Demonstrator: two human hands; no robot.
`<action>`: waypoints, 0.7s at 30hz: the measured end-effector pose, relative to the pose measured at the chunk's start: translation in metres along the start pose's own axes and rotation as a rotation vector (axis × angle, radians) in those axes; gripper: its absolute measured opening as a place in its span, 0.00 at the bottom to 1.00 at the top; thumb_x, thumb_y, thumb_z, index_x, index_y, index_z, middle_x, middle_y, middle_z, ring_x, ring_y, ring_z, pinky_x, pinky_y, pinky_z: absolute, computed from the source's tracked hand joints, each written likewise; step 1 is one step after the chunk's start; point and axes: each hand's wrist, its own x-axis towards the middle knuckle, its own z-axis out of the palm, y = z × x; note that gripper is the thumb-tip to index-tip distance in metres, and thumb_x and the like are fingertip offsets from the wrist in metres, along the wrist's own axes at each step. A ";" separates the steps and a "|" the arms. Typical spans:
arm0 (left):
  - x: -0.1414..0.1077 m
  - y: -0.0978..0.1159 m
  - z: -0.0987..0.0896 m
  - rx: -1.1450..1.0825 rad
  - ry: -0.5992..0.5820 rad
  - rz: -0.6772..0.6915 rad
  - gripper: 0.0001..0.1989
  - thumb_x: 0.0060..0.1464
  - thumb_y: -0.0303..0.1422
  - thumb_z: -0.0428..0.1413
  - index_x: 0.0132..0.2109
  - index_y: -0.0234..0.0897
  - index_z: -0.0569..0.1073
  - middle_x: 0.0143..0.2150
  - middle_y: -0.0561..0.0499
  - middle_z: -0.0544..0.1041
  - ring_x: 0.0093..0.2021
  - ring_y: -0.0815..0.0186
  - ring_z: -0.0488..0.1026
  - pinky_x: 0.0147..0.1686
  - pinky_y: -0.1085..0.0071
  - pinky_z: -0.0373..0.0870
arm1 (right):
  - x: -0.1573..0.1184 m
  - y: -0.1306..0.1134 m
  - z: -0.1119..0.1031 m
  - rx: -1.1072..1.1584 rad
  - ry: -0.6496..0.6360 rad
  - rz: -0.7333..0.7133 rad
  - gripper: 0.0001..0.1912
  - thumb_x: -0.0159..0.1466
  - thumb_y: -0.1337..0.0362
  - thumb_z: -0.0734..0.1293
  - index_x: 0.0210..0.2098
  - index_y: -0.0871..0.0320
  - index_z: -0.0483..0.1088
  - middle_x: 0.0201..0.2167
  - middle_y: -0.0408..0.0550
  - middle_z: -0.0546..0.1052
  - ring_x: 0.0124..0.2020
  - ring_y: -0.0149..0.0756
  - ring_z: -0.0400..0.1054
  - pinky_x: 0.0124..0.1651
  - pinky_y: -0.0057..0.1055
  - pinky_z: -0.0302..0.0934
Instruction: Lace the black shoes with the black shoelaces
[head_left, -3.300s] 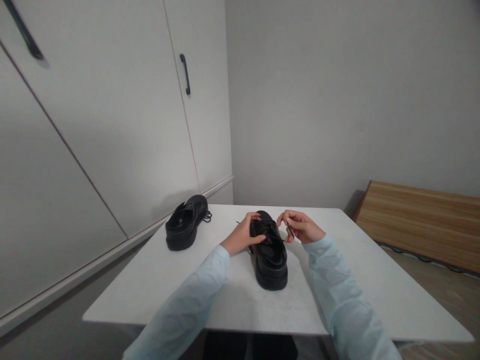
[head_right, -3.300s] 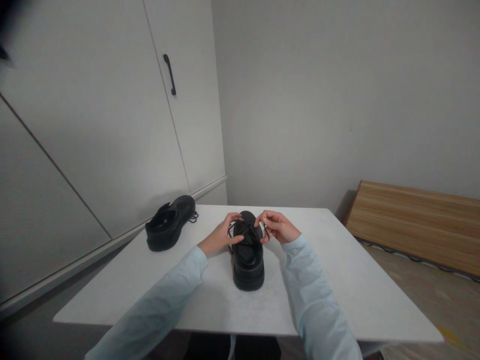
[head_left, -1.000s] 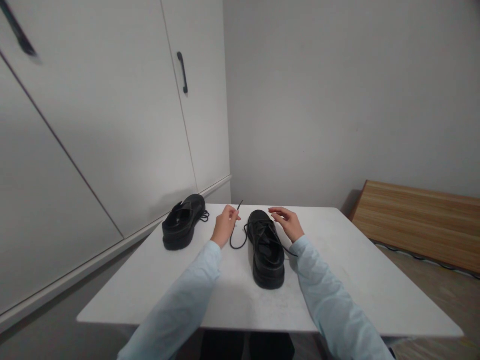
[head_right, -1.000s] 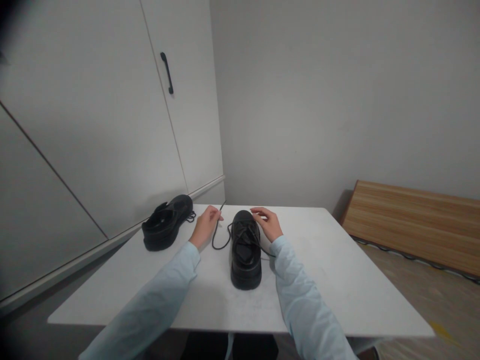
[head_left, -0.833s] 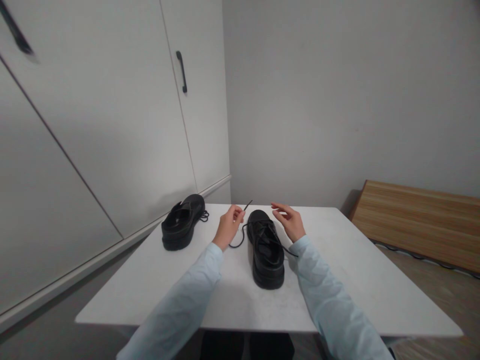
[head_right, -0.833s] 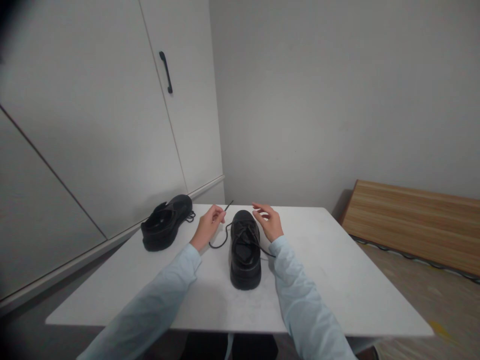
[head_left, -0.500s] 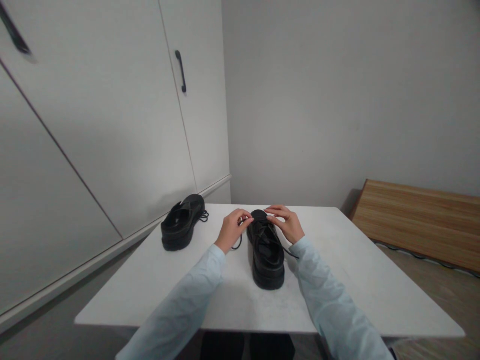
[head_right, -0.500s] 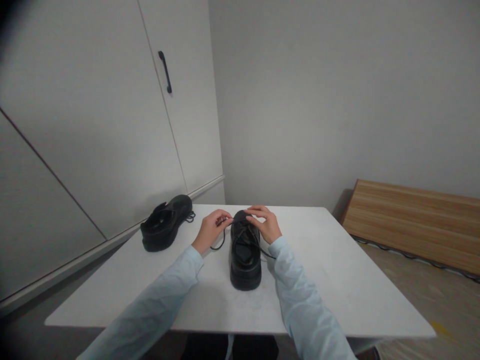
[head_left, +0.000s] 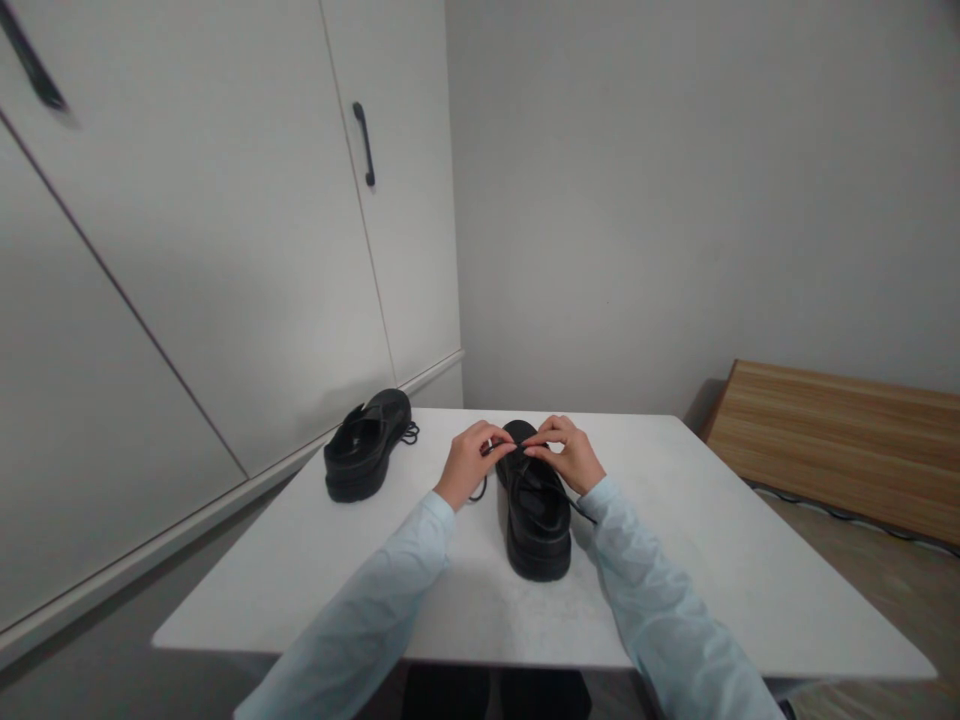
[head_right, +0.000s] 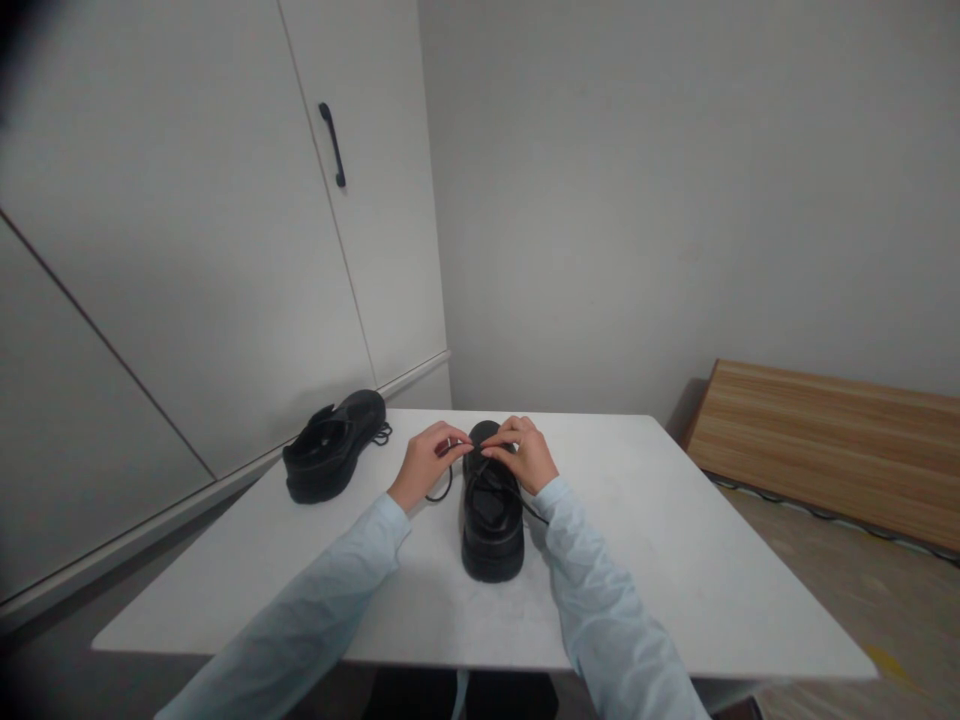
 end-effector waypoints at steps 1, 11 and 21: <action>0.000 0.000 0.000 -0.004 0.002 0.002 0.08 0.53 0.37 0.55 0.34 0.38 0.74 0.30 0.52 0.71 0.30 0.70 0.66 0.31 0.75 0.63 | 0.000 -0.001 0.000 -0.014 0.001 -0.006 0.10 0.54 0.52 0.70 0.27 0.51 0.78 0.26 0.47 0.71 0.33 0.39 0.63 0.39 0.37 0.58; -0.001 -0.003 0.005 -0.175 -0.102 -0.092 0.20 0.46 0.28 0.55 0.49 0.39 0.64 0.34 0.55 0.69 0.25 0.76 0.63 0.28 0.78 0.62 | 0.001 0.012 -0.006 0.105 0.209 0.151 0.13 0.56 0.54 0.66 0.28 0.57 0.72 0.28 0.48 0.75 0.30 0.35 0.66 0.36 0.34 0.61; -0.001 -0.015 0.000 -0.025 -0.121 -0.075 0.15 0.44 0.25 0.53 0.42 0.39 0.67 0.30 0.57 0.71 0.27 0.73 0.63 0.31 0.77 0.62 | 0.001 0.035 -0.009 0.432 0.305 0.461 0.17 0.43 0.52 0.73 0.24 0.60 0.73 0.20 0.46 0.74 0.23 0.31 0.64 0.27 0.30 0.61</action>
